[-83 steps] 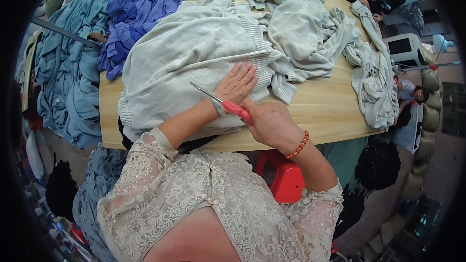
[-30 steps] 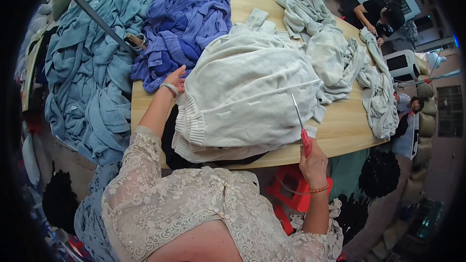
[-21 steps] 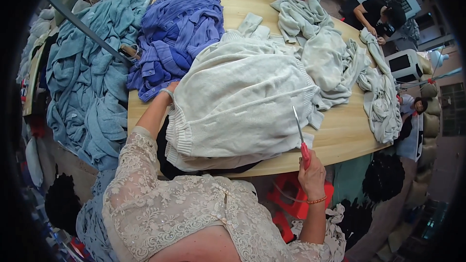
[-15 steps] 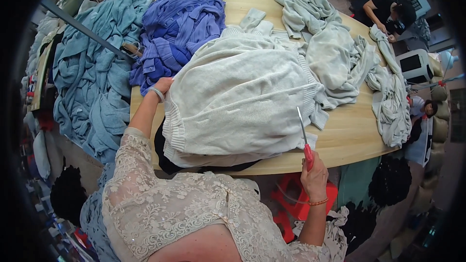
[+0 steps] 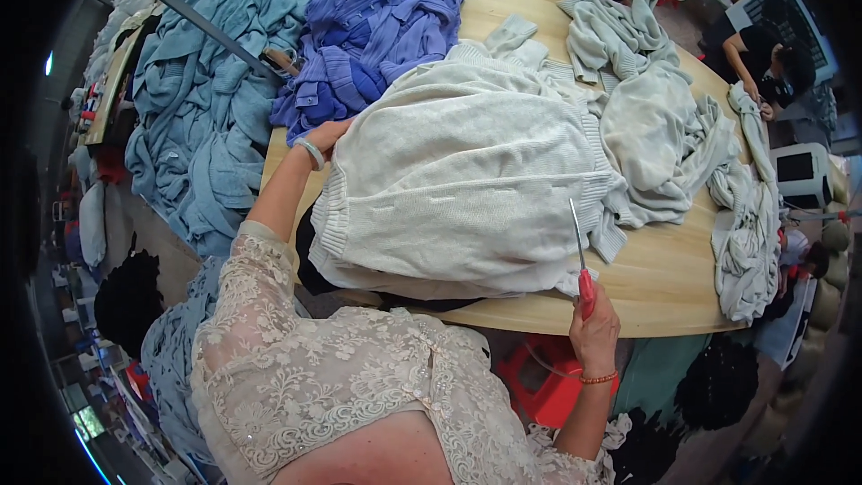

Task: Trimming loose threads or excess material from sweaters using scissors in a workshop environment.

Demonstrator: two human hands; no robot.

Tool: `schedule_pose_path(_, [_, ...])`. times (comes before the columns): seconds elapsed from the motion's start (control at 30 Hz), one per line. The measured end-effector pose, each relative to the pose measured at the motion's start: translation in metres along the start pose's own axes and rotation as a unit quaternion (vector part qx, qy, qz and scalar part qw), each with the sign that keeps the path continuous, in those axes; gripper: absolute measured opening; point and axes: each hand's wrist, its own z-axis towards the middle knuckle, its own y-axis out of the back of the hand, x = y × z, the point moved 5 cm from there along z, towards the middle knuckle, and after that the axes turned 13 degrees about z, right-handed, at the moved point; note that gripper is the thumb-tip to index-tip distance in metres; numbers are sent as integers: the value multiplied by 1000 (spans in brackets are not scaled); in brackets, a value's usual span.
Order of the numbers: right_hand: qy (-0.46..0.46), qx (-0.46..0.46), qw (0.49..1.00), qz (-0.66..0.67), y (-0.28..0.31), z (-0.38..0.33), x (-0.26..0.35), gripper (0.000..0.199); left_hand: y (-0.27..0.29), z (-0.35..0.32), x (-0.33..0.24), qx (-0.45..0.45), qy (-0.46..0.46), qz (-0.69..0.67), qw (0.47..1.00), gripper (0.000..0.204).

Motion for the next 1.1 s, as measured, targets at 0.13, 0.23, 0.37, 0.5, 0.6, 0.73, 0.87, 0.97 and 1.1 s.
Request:
schedule_pose_path(0.13, [9,13,1000,9,-4,6,10,29,36,2,-21,-131,-250,150,948,23])
schedule_pose_path(0.23, [8,14,1000,12,-4,7,18,28,-7,-79,-74,-241,-406,122,873,14])
schedule_pose_path(0.37, [-10,-4,1000,7,-1,9,18,27,-98,-185,-90,-68,-668,335,661,26])
schedule_pose_path(0.5, [28,-16,999,29,-6,21,29,29,-119,-167,-58,-4,-528,365,766,31])
schedule_pose_path(0.6, [34,-4,999,15,-9,25,38,30,-111,-121,-66,49,-320,21,946,41])
schedule_pose_path(0.73, [53,5,998,33,-15,26,45,27,-106,-69,-73,121,-100,-242,957,54])
schedule_pose_path(0.87, [42,7,998,34,-13,21,38,28,-92,-25,-84,172,-66,-254,950,59])
schedule_pose_path(0.97, [51,-25,997,43,-7,14,28,25,-77,16,-87,108,-14,-210,972,54])
schedule_pose_path(1.1, [133,-65,981,128,-11,29,37,22,91,107,-41,-187,-48,-180,965,28])
